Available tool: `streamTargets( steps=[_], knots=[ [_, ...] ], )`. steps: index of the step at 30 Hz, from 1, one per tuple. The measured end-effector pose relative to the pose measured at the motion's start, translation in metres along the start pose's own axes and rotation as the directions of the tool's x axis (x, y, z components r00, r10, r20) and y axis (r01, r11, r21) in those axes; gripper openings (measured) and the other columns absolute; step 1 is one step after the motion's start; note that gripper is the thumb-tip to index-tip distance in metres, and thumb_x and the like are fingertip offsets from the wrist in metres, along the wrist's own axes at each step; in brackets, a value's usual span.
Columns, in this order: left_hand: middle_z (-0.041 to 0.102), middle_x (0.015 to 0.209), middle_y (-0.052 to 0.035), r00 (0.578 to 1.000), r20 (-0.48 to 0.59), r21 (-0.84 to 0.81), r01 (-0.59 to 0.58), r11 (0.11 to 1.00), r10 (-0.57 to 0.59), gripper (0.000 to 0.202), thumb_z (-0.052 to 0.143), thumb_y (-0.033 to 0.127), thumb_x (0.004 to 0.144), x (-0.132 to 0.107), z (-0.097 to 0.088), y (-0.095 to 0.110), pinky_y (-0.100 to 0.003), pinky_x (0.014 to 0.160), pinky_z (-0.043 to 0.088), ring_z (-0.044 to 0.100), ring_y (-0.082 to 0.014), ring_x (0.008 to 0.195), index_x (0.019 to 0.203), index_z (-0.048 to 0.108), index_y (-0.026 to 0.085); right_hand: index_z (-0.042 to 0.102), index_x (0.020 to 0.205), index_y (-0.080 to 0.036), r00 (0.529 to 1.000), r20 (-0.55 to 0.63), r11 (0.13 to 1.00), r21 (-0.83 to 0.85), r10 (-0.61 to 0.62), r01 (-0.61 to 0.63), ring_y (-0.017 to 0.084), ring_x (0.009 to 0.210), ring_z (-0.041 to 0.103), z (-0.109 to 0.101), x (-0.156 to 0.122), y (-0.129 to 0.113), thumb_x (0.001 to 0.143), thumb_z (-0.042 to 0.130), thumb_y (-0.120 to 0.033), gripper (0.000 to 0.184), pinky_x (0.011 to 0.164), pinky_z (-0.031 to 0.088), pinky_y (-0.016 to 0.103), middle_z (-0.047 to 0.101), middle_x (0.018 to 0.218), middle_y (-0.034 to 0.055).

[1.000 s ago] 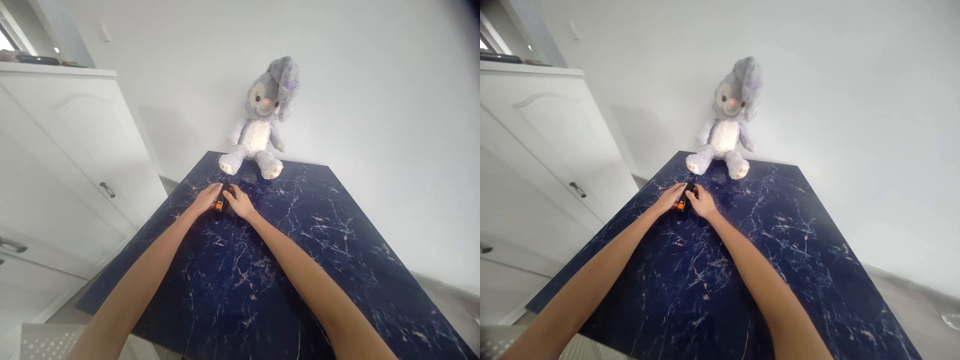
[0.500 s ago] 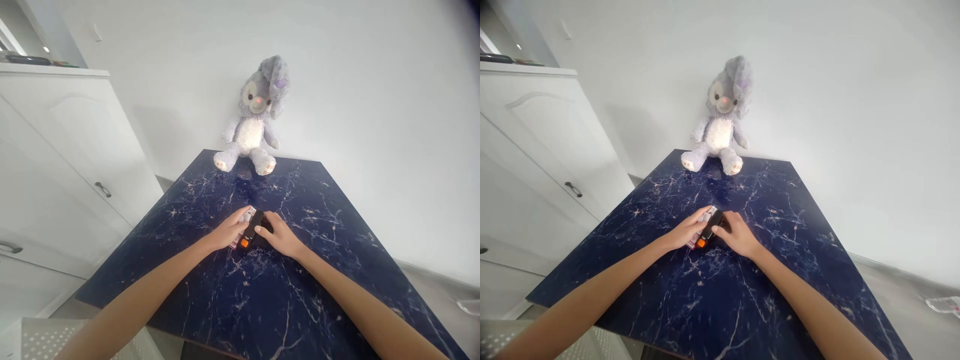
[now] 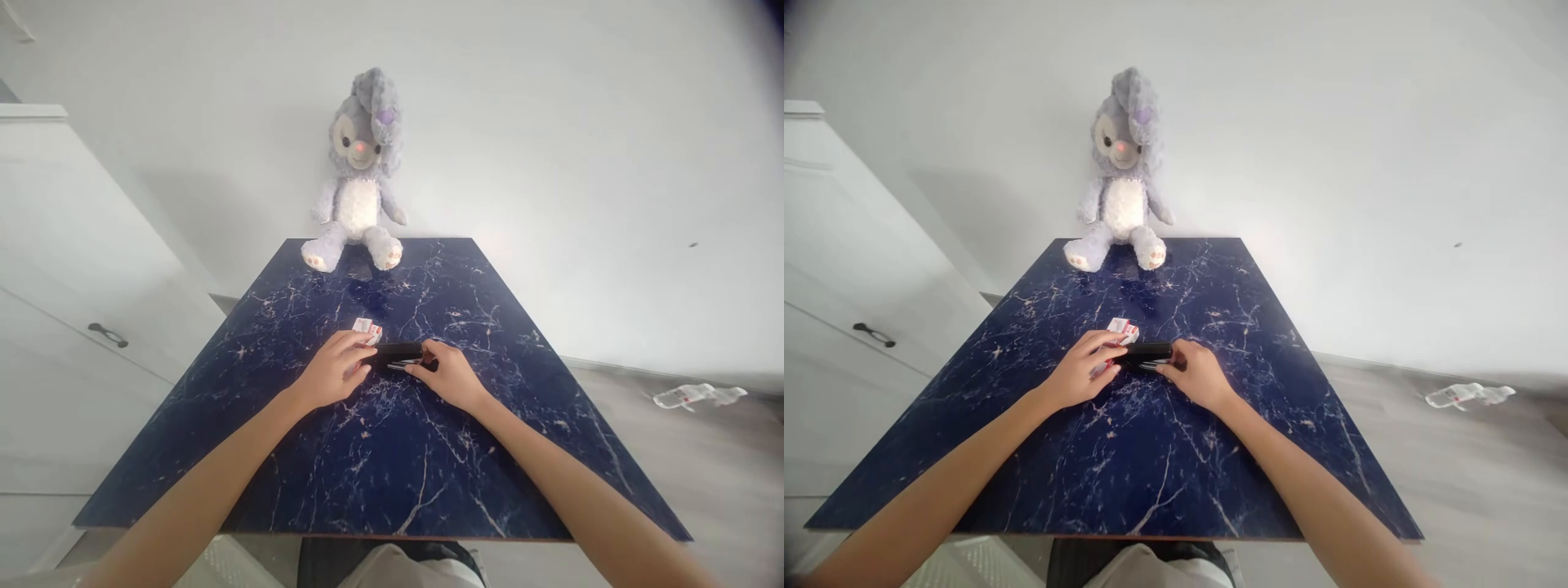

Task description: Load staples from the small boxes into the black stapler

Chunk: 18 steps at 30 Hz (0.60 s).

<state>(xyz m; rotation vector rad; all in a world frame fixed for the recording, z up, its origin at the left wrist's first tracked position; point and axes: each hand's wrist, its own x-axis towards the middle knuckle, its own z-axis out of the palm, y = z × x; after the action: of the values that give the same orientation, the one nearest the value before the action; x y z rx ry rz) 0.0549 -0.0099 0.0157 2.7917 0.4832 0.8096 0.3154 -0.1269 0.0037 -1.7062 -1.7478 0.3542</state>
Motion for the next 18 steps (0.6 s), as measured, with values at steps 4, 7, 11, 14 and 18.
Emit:
streamTargets(
  steps=[4,7,11,14,18],
  knots=[
    [0.065,0.136,-0.0077,1.0,0.002,0.015,0.018,1.0,-0.018,0.034,0.055,0.027,0.098,-0.002,0.007,-0.011,-0.053,0.111,0.046,0.052,-0.0291,0.132,0.13,0.067,0.027,0.057,0.083,-0.022,0.996,0.066,0.998,0.003,-0.067,0.067,0.019,0.072,0.061,-0.002,0.01,0.007,0.087,0.072,-0.04,0.023,0.065,0.046,0.031,0.065,0.079,0.0004],
    [0.066,0.136,-0.0069,1.0,-0.014,0.029,0.004,1.0,-0.004,0.032,0.055,0.025,0.098,-0.005,0.009,-0.017,-0.054,0.113,0.044,0.048,-0.0298,0.135,0.126,0.071,0.025,0.064,0.095,-0.023,0.995,0.059,0.997,0.027,-0.077,0.076,0.021,0.078,0.064,-0.001,0.01,0.011,0.088,0.071,-0.039,0.019,0.069,0.05,0.033,0.069,0.084,0.0019],
    [0.065,0.138,-0.006,1.0,0.003,0.022,0.007,1.0,-0.007,0.033,0.051,0.021,0.1,-0.006,0.008,-0.022,-0.055,0.111,0.045,0.044,-0.0303,0.139,0.126,0.071,0.026,0.063,0.118,-0.026,0.993,0.102,0.984,0.172,-0.054,0.036,0.021,0.091,0.071,-0.006,0.007,0.011,0.088,0.072,-0.034,0.032,0.083,0.056,0.036,0.075,0.1,0.0026],
    [0.063,0.14,-0.0059,1.0,-0.004,0.016,0.008,1.0,-0.008,0.032,0.051,0.019,0.099,-0.005,0.007,-0.023,-0.055,0.11,0.045,0.043,-0.0312,0.139,0.122,0.073,0.027,0.064,0.117,-0.027,0.986,0.162,0.988,0.154,-0.045,0.02,0.02,0.091,0.073,-0.018,0.007,0.012,0.089,0.07,-0.031,0.029,0.083,0.058,0.034,0.076,0.102,0.0015],
    [0.068,0.128,-0.0073,0.988,-0.131,0.048,0.094,0.994,-0.087,0.026,0.053,0.021,0.096,-0.001,0.005,-0.019,-0.051,0.106,0.046,0.054,-0.0285,0.125,0.11,0.075,0.025,0.066,0.109,-0.027,0.966,0.233,0.994,0.019,-0.109,0.107,0.021,0.088,0.073,-0.035,0.002,0.018,0.093,0.065,-0.028,0.017,0.077,0.059,0.034,0.076,0.103,0.0023]
  ],
)
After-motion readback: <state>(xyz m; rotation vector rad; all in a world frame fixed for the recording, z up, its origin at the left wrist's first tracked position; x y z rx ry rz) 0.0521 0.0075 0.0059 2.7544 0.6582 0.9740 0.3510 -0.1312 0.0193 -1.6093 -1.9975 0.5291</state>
